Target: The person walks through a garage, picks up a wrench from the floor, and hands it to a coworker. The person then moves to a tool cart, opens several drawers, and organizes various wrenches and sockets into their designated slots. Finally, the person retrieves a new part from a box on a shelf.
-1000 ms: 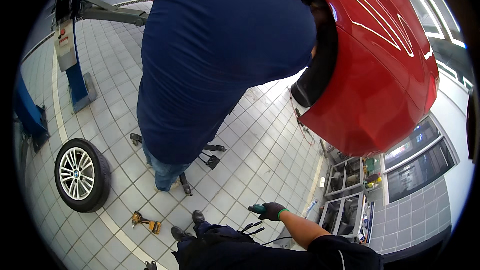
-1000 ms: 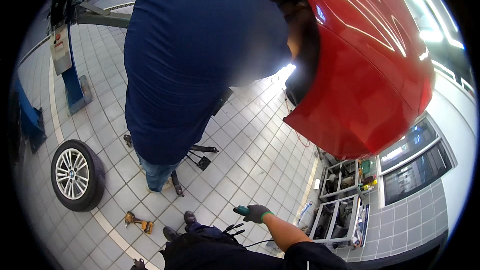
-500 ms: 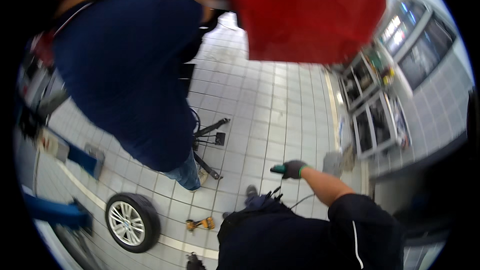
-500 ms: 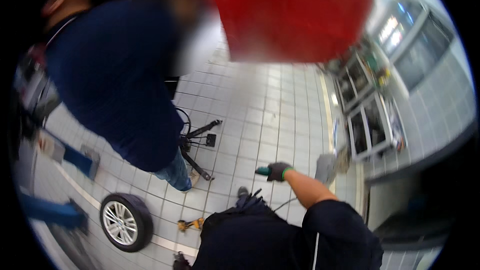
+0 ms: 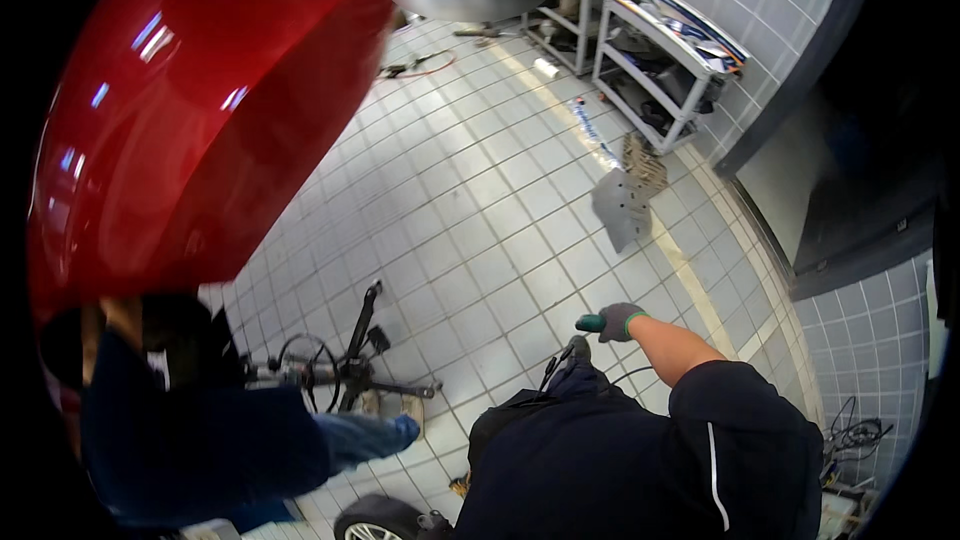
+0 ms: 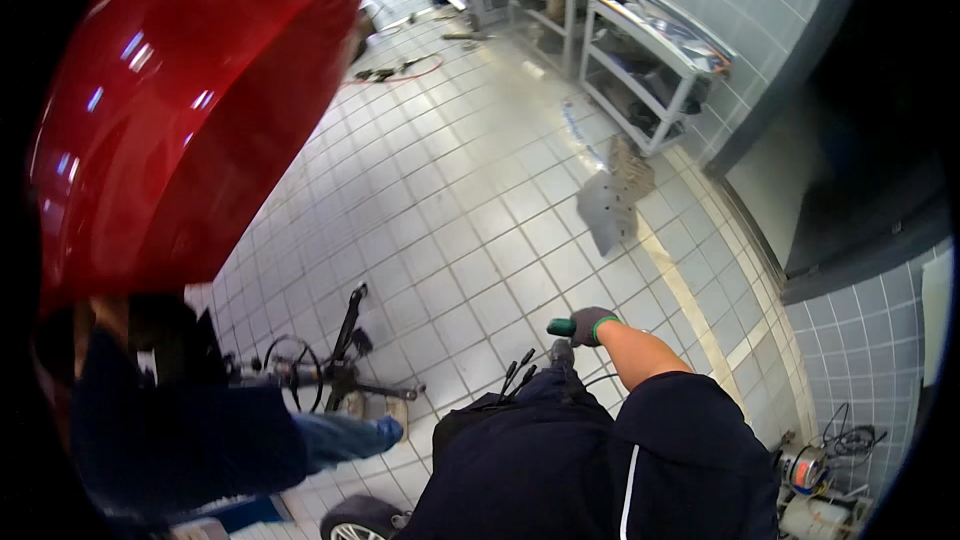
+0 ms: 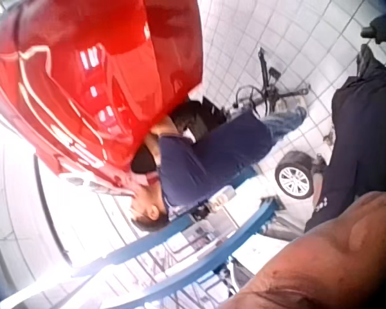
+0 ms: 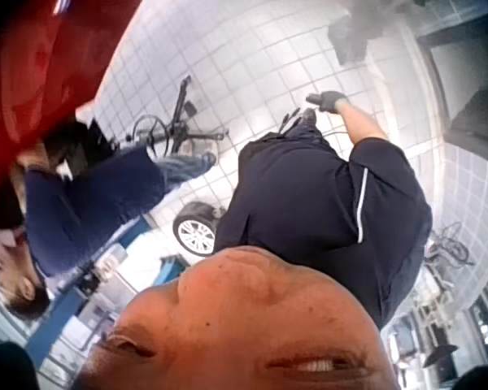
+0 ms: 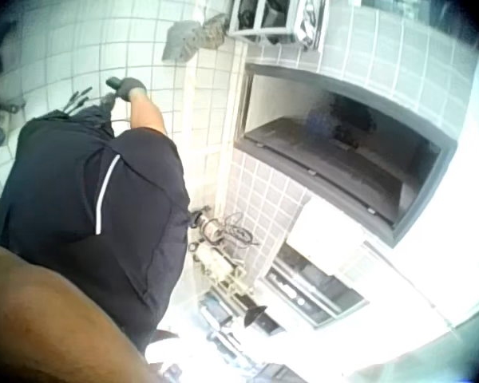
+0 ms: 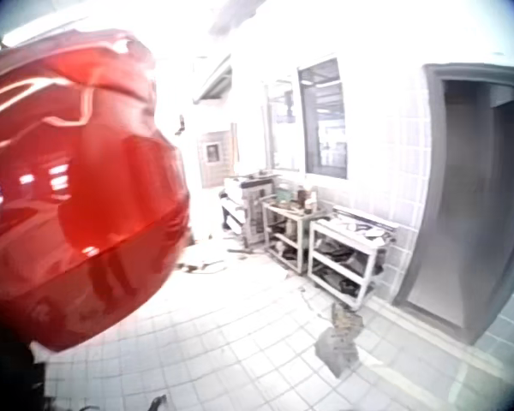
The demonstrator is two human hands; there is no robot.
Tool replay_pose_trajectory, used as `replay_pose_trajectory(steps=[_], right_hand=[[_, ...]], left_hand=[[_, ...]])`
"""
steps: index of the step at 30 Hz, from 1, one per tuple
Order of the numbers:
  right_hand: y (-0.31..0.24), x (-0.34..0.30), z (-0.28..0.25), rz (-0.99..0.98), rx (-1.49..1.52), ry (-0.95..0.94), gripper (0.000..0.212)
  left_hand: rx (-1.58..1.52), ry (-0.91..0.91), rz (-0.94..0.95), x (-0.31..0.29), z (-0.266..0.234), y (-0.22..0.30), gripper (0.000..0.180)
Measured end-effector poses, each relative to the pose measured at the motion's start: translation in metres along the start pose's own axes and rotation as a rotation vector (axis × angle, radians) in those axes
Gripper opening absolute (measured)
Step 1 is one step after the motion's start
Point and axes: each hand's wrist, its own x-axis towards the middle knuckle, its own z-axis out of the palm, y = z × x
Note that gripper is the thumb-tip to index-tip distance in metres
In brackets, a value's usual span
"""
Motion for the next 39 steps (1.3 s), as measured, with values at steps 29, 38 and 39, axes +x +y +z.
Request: replay_pose_trajectory(steps=[29,38,39], right_hand=[[0.263,0.181,-0.708,-0.152,1.285,1.092,0.032],[0.324,0.37,-0.955,-0.227,1.552,0.803,0.034],[0.325,0.393,-0.982,-0.281,1.502,0.807,0.034]], left_hand=[[0.309,-1.075,1.068,-0.222,0.788,1.092,0.027],[0.313,-0.762,1.243,-0.141,0.896,1.333,0.03],[0.255,-0.783,1.181,-0.135,0.899,1.356,0.031]])
